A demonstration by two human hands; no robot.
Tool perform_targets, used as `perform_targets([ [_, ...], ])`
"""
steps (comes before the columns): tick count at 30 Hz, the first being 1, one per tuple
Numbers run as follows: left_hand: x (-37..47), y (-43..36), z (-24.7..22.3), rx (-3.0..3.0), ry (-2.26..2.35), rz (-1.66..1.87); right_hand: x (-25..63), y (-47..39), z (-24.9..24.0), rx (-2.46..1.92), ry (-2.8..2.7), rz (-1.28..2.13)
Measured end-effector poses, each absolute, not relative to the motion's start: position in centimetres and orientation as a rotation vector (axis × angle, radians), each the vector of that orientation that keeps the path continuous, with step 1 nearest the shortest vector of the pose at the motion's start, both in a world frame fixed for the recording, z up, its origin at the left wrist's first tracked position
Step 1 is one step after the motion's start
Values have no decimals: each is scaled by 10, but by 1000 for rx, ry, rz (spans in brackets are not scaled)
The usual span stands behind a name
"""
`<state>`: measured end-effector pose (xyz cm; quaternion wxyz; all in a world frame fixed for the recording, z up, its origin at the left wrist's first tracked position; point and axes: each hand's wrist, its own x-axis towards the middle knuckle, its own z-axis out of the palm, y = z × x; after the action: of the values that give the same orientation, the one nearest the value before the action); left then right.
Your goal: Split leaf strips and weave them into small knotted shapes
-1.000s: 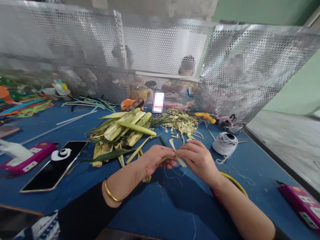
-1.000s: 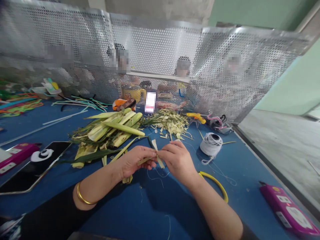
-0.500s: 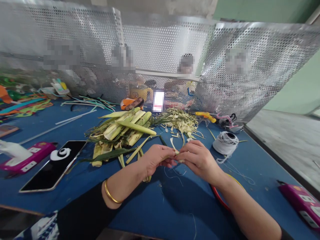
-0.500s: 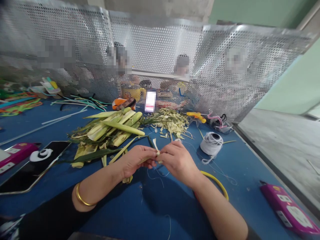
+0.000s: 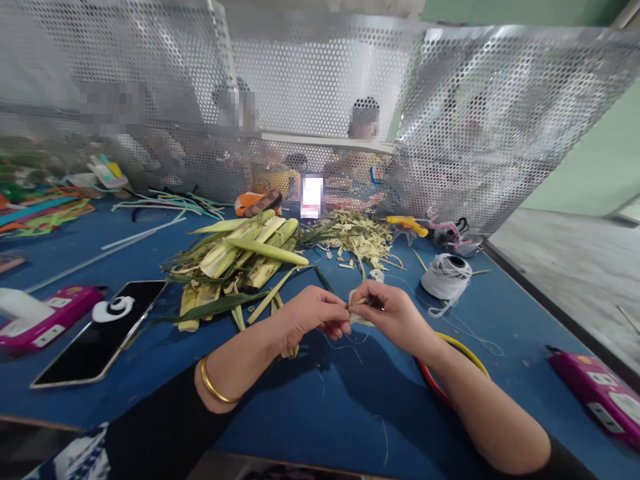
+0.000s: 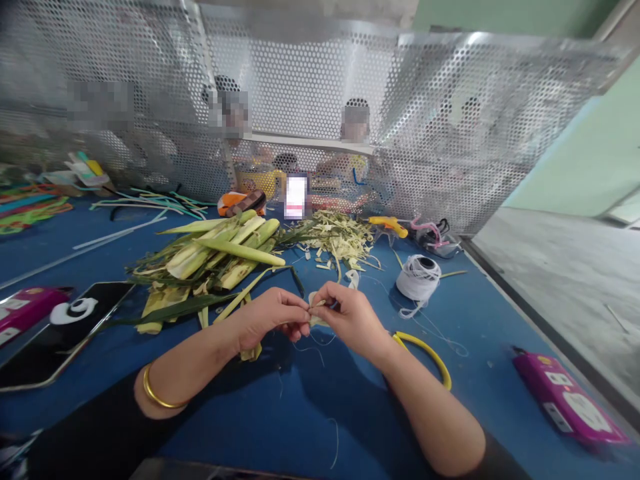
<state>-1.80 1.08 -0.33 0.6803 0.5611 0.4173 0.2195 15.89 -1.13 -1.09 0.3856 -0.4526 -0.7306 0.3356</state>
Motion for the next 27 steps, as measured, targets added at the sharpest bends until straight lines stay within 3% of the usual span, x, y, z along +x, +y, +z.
perform_targets([
  [5, -19, 14, -6, 1214, 933, 525, 155, -9, -13, -1139, -1665, 914],
  [11, -15, 14, -9, 1071, 967, 986, 156, -3, -15, -1160, -1325, 925],
  [27, 0, 1, -19, 970, 902, 910, 139, -14, -26, -1181, -1323, 757],
])
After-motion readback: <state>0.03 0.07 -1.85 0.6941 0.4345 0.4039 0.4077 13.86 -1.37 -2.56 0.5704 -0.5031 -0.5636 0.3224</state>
